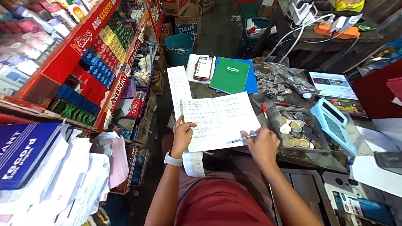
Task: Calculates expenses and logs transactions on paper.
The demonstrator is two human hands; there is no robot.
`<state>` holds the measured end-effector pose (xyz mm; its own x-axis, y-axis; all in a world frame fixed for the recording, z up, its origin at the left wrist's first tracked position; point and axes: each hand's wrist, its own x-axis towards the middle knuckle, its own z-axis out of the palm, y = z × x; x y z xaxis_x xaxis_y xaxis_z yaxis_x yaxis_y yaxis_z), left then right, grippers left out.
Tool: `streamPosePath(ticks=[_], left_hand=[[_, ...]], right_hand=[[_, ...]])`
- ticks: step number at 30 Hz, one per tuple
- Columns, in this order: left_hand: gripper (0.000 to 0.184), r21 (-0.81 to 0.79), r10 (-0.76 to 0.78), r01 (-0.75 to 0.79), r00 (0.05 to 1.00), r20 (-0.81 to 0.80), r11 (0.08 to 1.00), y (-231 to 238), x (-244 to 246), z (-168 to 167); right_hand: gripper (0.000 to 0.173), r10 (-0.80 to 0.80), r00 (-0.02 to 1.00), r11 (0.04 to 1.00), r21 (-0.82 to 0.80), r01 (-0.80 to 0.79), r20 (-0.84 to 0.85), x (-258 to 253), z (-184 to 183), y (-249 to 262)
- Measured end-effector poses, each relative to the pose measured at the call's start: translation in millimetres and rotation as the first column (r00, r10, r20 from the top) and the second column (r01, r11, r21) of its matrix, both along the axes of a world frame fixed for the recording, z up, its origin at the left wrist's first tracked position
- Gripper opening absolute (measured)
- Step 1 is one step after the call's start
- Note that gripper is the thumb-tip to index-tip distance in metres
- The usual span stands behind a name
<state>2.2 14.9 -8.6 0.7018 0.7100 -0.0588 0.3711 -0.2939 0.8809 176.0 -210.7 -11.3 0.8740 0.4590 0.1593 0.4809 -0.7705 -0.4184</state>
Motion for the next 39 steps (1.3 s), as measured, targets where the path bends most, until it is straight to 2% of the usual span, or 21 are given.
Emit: streamPosePath(ticks=[4, 6, 8, 11, 15, 18, 20, 22, 24, 26, 27, 29, 31, 34, 39], left_hand=[[0.033, -0.027, 0.004, -0.004, 1.000, 0.006, 1.000, -0.4, 1.6, 1.8], [0.032, -0.035, 0.008, -0.008, 1.000, 0.009, 0.999, -1.3, 2.4, 2.5], [0.030, -0.040, 0.015, -0.015, 1.000, 0.008, 0.999, -2.6, 3.0, 2.2], [0.029, -0.046, 0.020, -0.019, 1.000, 0.004, 0.999, -4.9, 4.1, 3.9], [0.031, -0.015, -0.002, 0.002, 1.000, 0.024, 1.000, -6.0, 4.2, 4.3], [0.029, -0.024, -0.017, 0.018, 0.999, 0.032, 1.000, -5.9, 2.1, 3.3], [0.034, -0.083, 0.020, -0.014, 0.998, 0.066, 0.996, -5.2, 1.7, 2.7], [0.052, -0.186, 0.089, -0.072, 0.993, 0.082, 0.980, -4.6, 2.4, 4.0], [0.059, -0.216, 0.094, -0.079, 0.994, 0.062, 0.973, -1.3, 0.7, 2.8], [0.047, -0.173, 0.069, -0.060, 0.997, 0.046, 0.983, 1.2, -0.3, 1.2], [0.038, -0.139, 0.046, -0.040, 0.998, 0.037, 0.989, 2.4, 0.0, 1.1], [0.030, -0.104, 0.029, -0.028, 1.000, 0.012, 0.994, 2.9, 0.3, 1.0], [0.027, -0.110, 0.049, -0.049, 0.999, 0.000, 0.993, 2.9, 0.5, -0.1], [0.029, -0.119, 0.073, -0.070, 0.997, 0.023, 0.990, 2.0, 2.4, -1.2], [0.032, -0.091, 0.062, -0.058, 0.998, 0.032, 0.994, -0.2, 3.7, -2.4]], right_hand=[[0.058, -0.053, 0.993, 0.998, -0.035, 0.049, -0.106, 18.3, 16.2, 15.7], [0.057, -0.091, 0.980, 0.995, 0.019, 0.096, -0.176, 28.2, 21.0, 18.0], [0.046, -0.103, 0.975, 0.987, 0.105, 0.126, -0.198, 32.9, 26.1, 15.3], [0.029, -0.098, 0.988, 0.980, 0.162, 0.117, -0.118, 26.8, 40.0, 9.6], [0.026, -0.039, 0.999, 0.987, 0.155, 0.040, -0.008, 14.0, 56.4, 8.9], [0.025, 0.109, 0.994, 0.957, 0.271, -0.107, 0.010, -10.5, 75.6, 20.4], [0.020, 0.273, 0.962, 0.887, 0.388, -0.252, 0.000, -34.4, 76.4, 36.3], [0.018, 0.474, 0.876, 0.789, 0.484, -0.378, -0.089, -56.8, 63.1, 53.6], [0.028, 0.613, 0.755, 0.739, 0.509, -0.443, -0.233, -70.6, 44.9, 66.0], [0.036, 0.663, 0.698, 0.719, 0.489, -0.494, -0.270, -75.9, 32.7, 68.7], [0.037, 0.677, 0.700, 0.708, 0.461, -0.535, -0.228, -75.6, 28.4, 66.9], [0.042, 0.701, 0.711, 0.682, 0.344, -0.645, -0.055, -70.3, 19.9, 59.9], [0.048, 0.681, 0.727, 0.700, 0.212, -0.682, 0.086, -62.3, 10.4, 52.9], [0.050, 0.587, 0.792, 0.774, 0.170, -0.610, 0.167, -43.7, -0.2, 40.7], [0.061, 0.444, 0.886, 0.875, 0.149, -0.460, 0.132, -15.7, -5.1, 13.3]])
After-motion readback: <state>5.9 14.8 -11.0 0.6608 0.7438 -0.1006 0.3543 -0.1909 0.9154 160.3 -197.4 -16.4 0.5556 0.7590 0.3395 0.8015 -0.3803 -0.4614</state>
